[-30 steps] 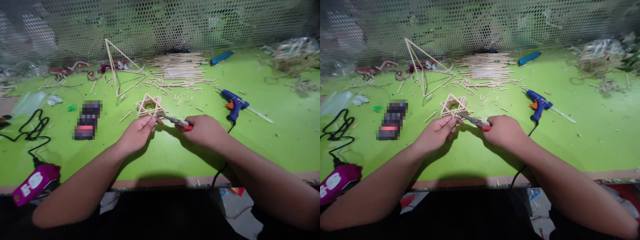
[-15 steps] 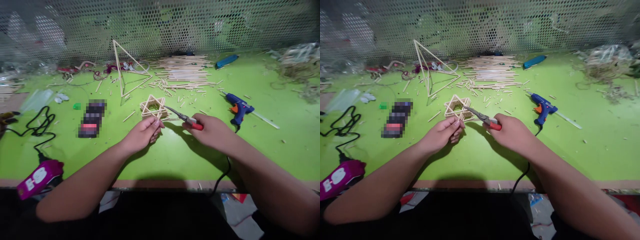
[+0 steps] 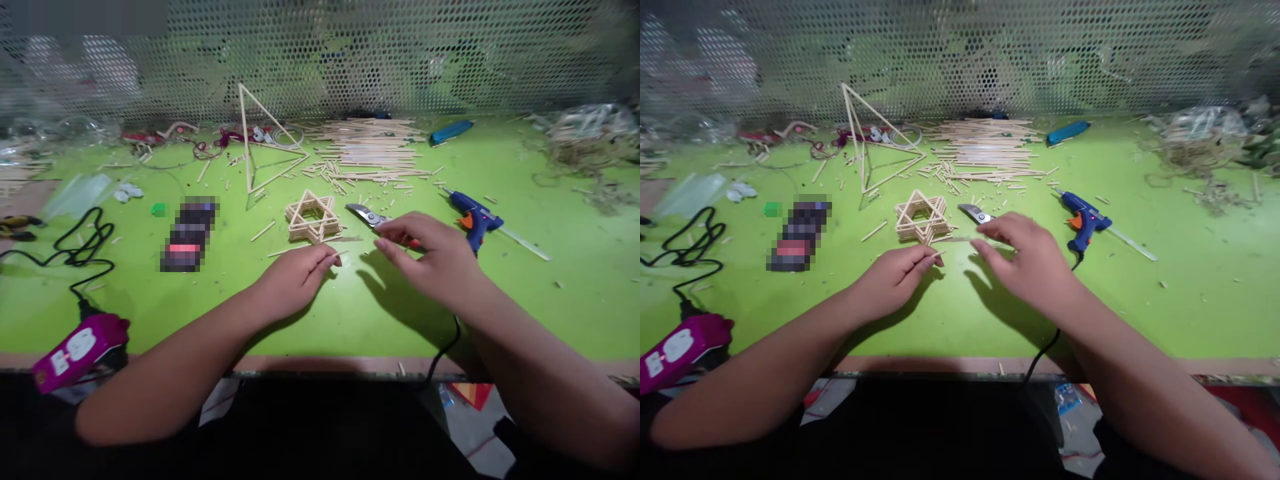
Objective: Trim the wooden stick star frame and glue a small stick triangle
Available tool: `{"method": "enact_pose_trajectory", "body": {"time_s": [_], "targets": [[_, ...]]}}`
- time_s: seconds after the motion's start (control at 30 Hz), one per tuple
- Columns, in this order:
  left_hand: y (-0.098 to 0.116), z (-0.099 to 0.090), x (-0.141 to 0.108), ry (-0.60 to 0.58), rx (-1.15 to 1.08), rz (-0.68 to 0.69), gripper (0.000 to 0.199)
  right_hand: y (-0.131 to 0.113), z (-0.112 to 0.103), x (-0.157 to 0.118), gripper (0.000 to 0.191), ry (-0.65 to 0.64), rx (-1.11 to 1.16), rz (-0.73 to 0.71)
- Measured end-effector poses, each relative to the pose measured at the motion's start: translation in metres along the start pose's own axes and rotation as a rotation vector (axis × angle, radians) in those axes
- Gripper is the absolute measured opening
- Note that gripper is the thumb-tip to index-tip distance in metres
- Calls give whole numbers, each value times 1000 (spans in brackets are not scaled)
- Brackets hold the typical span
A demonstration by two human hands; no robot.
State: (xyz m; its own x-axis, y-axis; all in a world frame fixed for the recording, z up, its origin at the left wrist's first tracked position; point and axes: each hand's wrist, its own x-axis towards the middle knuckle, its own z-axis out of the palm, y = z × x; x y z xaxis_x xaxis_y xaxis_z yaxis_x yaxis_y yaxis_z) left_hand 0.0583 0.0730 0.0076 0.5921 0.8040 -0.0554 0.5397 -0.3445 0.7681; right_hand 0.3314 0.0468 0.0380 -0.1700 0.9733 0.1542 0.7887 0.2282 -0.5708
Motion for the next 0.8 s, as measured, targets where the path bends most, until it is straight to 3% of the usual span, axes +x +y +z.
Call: {"method": "enact_pose_trajectory", "body": {"time_s": [0.17,0.57,0.63,0.8], "targets": [[4,4,-1,-50,84,100,43,-12,12,-4,32,-219,456,21],[3,3,-2,-62,-26,197,39,2,28,3,32,-320,872,175],[4,5,-1,-36,-18,164,38,1,30,2,25,-247,797,115],[10,11,-4,12,14,51,36,-9,36,-8,9,148,349,-285]]}}
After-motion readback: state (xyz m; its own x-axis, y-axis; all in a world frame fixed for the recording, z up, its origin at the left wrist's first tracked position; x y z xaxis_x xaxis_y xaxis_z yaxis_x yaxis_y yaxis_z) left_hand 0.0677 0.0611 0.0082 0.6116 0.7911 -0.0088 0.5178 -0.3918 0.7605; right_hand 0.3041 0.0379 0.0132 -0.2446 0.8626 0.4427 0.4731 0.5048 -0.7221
